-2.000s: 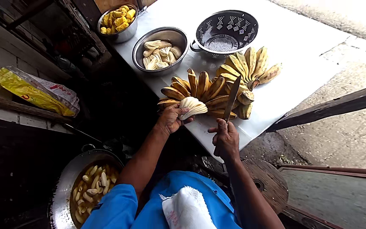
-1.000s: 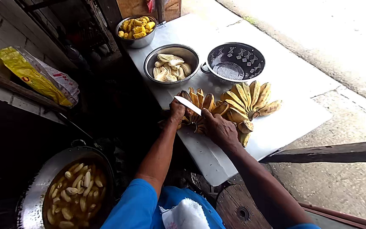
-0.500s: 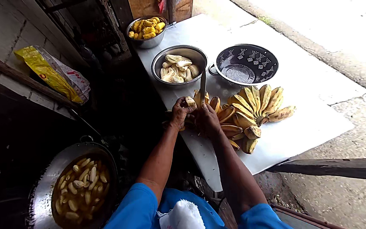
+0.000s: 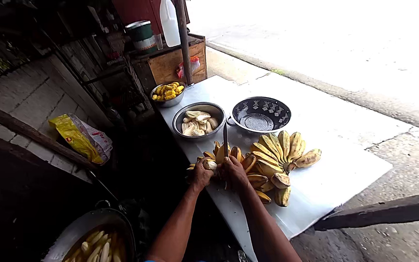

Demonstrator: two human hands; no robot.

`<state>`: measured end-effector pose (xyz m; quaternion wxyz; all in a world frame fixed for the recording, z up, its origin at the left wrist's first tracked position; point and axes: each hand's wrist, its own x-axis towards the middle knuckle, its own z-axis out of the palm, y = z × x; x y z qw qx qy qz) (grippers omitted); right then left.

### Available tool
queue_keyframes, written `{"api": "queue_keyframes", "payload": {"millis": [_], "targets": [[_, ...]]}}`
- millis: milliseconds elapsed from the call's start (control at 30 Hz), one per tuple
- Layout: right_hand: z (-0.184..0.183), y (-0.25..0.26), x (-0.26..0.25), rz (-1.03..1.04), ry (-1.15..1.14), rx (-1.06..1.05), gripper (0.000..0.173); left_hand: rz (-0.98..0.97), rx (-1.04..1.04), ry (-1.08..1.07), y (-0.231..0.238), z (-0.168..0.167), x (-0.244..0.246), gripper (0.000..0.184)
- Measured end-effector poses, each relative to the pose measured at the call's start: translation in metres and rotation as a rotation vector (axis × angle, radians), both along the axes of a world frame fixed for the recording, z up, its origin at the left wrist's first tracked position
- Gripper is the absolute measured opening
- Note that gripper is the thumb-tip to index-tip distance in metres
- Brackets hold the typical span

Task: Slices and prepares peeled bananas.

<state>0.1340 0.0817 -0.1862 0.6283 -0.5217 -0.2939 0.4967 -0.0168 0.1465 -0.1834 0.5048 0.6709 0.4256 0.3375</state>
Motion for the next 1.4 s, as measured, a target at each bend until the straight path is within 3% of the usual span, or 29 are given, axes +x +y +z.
{"api": "queue_keyframes", "payload": {"millis": [100,167,233,300,467,533,600,700,733,800,867,933,1000,1133,1233,1300,1400], "targets": [[-0.006,-0.001,-0.004,0.114,-0.244,0.075,0.069,0.054,-0.235,-0.157,-0.001,0.0,-0.012,0.058],[-0.007,0.005,-0.006,0.199,-0.528,0.034,0.09,0.038,-0.326,-0.2,-0.001,-0.002,-0.02,0.062],[0.006,0.007,-0.01,0.238,-0.816,-0.08,0.094,0.002,-0.349,-0.196,-0.002,-0.002,-0.028,0.063],[0.015,0.009,-0.011,0.258,-0.932,-0.15,0.095,-0.027,-0.334,-0.16,-0.005,-0.001,-0.033,0.063],[0.012,0.002,-0.013,0.238,-0.866,-0.122,0.094,-0.179,-0.25,-0.082,-0.017,0.005,-0.044,0.069],[0.007,-0.006,-0.016,0.23,-0.656,-0.073,0.095,-0.227,-0.216,-0.097,-0.024,0.005,-0.051,0.077],[0.01,-0.021,-0.022,0.227,-0.41,-0.032,0.086,-0.142,-0.211,-0.177,-0.039,0.004,-0.054,0.067],[0.022,-0.048,-0.035,0.273,-0.156,0.013,0.057,0.147,-0.496,-0.201,-0.069,0.013,-0.058,0.041],[0.026,-0.055,-0.038,0.317,-0.141,0.036,0.051,0.13,-0.678,-0.191,-0.074,0.019,-0.062,0.049],[0.034,-0.067,-0.047,0.412,-0.198,0.089,0.041,-0.047,-0.96,-0.333,-0.079,0.024,-0.072,0.067],[0.04,-0.073,-0.058,0.473,-0.304,0.158,0.04,-0.16,-1.055,-0.611,-0.08,0.027,-0.079,0.065],[0.05,-0.078,-0.067,0.458,-0.376,0.221,0.038,-0.17,-1.047,-0.831,-0.075,0.033,-0.084,0.05],[0.073,-0.085,-0.073,0.379,-0.376,0.251,0.035,-0.097,-0.974,-0.888,-0.07,0.046,-0.085,0.039],[0.11,-0.107,-0.075,0.251,-0.207,0.341,0.048,-0.05,-0.902,-0.947,-0.05,0.054,-0.09,0.046],[0.083,-0.127,-0.087,0.197,-0.106,0.218,0.052,0.037,-0.837,-0.99,-0.037,0.058,-0.092,0.043],[0.058,-0.141,-0.105,0.17,-0.273,0.04,0.049,0.11,-0.807,-0.962,-0.032,0.062,-0.091,0.041],[0.034,-0.16,-0.131,0.157,-0.617,-0.043,0.046,0.139,-0.769,-0.904,-0.029,0.059,-0.094,0.038]]}}
